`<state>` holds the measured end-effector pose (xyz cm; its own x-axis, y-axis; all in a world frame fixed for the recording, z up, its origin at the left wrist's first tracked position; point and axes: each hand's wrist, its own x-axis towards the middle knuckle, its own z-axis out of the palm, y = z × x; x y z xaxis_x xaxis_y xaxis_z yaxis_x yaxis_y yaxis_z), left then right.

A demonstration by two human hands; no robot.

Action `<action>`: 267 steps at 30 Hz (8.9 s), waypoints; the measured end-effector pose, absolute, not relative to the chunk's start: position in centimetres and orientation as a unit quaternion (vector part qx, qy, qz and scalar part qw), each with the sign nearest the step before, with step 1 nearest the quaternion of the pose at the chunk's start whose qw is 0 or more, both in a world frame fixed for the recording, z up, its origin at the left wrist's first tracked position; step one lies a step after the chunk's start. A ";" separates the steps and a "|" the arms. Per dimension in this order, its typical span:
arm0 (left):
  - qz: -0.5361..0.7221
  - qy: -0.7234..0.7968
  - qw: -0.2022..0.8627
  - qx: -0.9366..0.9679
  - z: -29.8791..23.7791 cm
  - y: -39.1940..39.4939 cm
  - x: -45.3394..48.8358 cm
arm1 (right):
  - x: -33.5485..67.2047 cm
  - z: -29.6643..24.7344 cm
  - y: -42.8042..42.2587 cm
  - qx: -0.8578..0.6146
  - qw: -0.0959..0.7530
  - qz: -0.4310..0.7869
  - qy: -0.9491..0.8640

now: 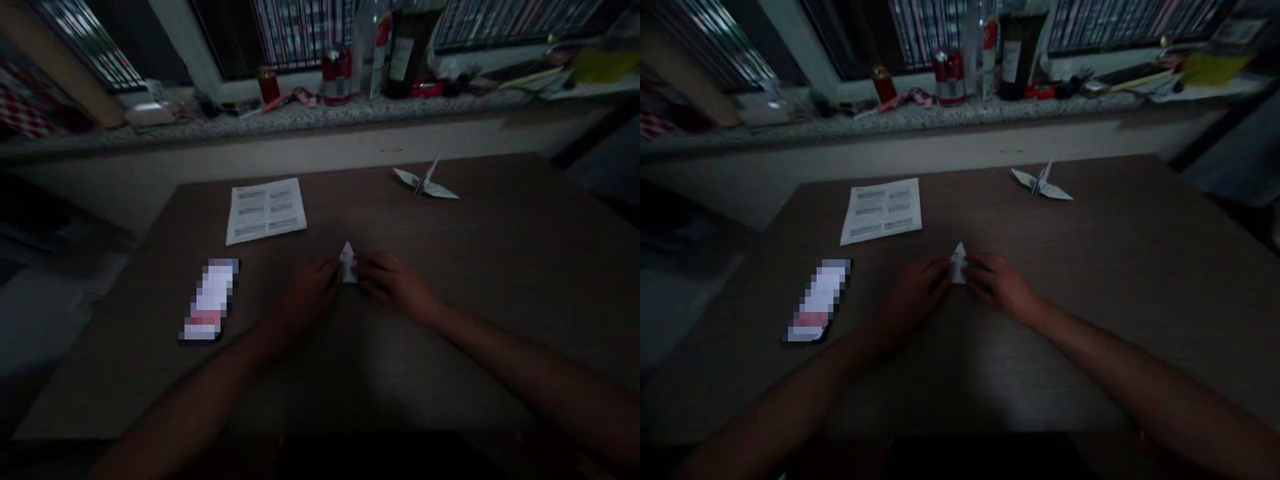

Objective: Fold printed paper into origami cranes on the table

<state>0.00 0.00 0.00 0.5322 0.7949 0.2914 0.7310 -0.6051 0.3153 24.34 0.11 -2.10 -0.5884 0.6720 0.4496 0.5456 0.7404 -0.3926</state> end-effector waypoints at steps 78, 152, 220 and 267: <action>0.089 0.352 0.082 0.928 1.4 -1.4 -2.0 | 24.6 -2.1 -0.8 -0.388 0.144 0.104 -0.904; 0.230 0.386 0.139 0.883 -0.2 0.5 -0.8 | 25.6 -1.8 0.8 -0.354 0.289 0.186 -0.870; 0.195 0.408 0.221 0.864 0.0 0.3 0.1 | 26.3 -0.6 1.0 -0.340 0.275 0.234 -0.868; 0.211 0.415 0.255 0.848 1.2 0.0 -0.6 | 25.2 -0.7 0.1 -0.369 0.295 0.198 -0.859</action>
<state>-0.63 0.02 1.23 0.5670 0.8106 0.1465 0.5955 -0.5263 0.6070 25.16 0.08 -0.73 -0.5544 0.7500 0.3607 0.5167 0.6499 -0.5573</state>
